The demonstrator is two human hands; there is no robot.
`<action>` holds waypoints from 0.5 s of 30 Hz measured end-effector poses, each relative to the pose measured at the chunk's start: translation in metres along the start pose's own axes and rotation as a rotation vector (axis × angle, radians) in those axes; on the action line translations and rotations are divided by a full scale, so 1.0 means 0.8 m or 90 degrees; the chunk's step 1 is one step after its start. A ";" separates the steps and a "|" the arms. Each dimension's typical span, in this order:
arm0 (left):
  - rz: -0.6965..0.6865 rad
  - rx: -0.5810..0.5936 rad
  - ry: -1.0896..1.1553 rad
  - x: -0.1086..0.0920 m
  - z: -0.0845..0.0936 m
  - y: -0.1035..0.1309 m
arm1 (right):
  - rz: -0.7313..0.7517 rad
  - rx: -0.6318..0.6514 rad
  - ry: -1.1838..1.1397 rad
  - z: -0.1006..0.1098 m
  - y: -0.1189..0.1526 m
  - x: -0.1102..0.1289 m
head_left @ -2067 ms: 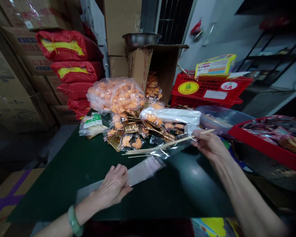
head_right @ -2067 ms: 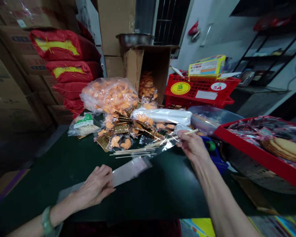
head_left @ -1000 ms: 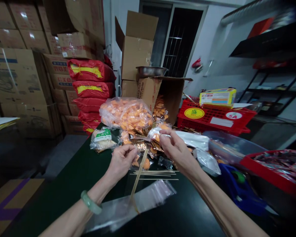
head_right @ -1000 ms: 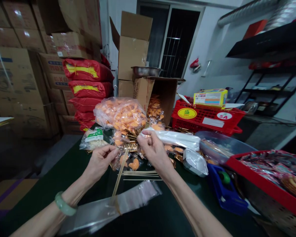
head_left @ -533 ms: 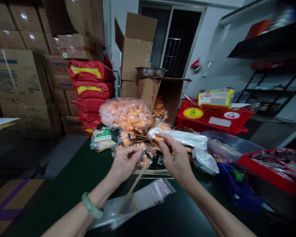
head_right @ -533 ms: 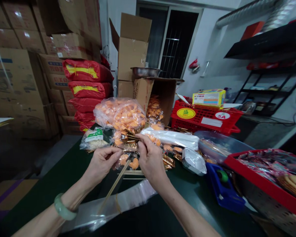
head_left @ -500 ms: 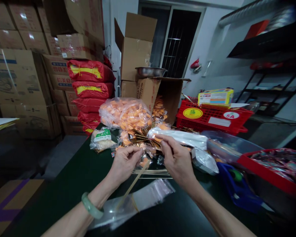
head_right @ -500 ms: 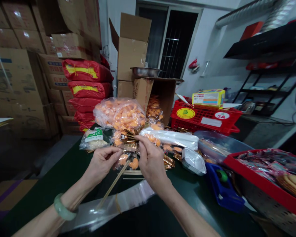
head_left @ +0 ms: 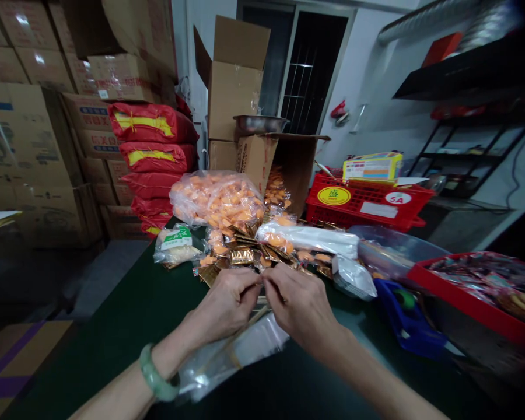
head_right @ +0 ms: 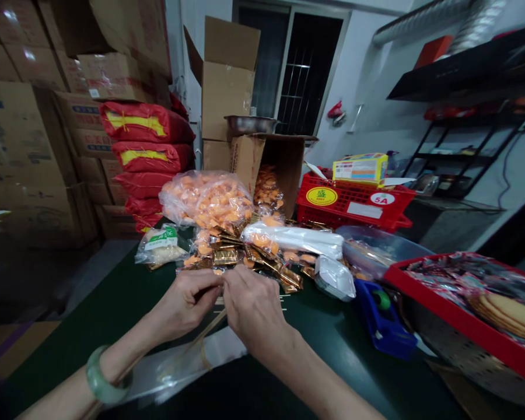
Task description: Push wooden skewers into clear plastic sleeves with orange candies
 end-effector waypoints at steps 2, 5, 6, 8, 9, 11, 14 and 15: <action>-0.007 0.019 0.012 -0.004 -0.002 -0.001 | -0.006 -0.016 0.027 -0.001 0.004 0.001; -0.014 0.036 0.048 -0.012 -0.004 -0.003 | -0.064 -0.034 0.004 -0.003 0.006 -0.007; -0.011 0.040 0.063 -0.013 -0.004 -0.003 | -0.094 -0.039 -0.020 -0.002 0.007 -0.013; 0.015 0.035 0.106 -0.013 -0.003 -0.003 | -0.175 -0.054 -0.075 0.008 0.015 -0.031; 0.038 0.024 0.136 -0.011 -0.002 -0.003 | -0.230 -0.058 -0.106 0.018 0.024 -0.042; 0.097 -0.024 0.204 -0.003 0.001 -0.002 | -0.357 -0.037 -0.178 0.045 0.056 -0.062; 0.187 -0.119 0.304 0.014 0.006 -0.001 | -0.564 0.142 -0.341 0.092 0.132 -0.071; 0.214 -0.138 0.334 0.019 0.006 -0.001 | -0.648 0.234 -0.382 0.105 0.158 -0.067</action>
Point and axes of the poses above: each hand's wrist, its own y-axis away from the middle knuckle, its own z-axis out of the back of the hand, x = y × z, the point moved 1 cm from there along -y, towards the middle knuckle, and after that the axes turned 6 degrees about -y, right-handed, at the moved point
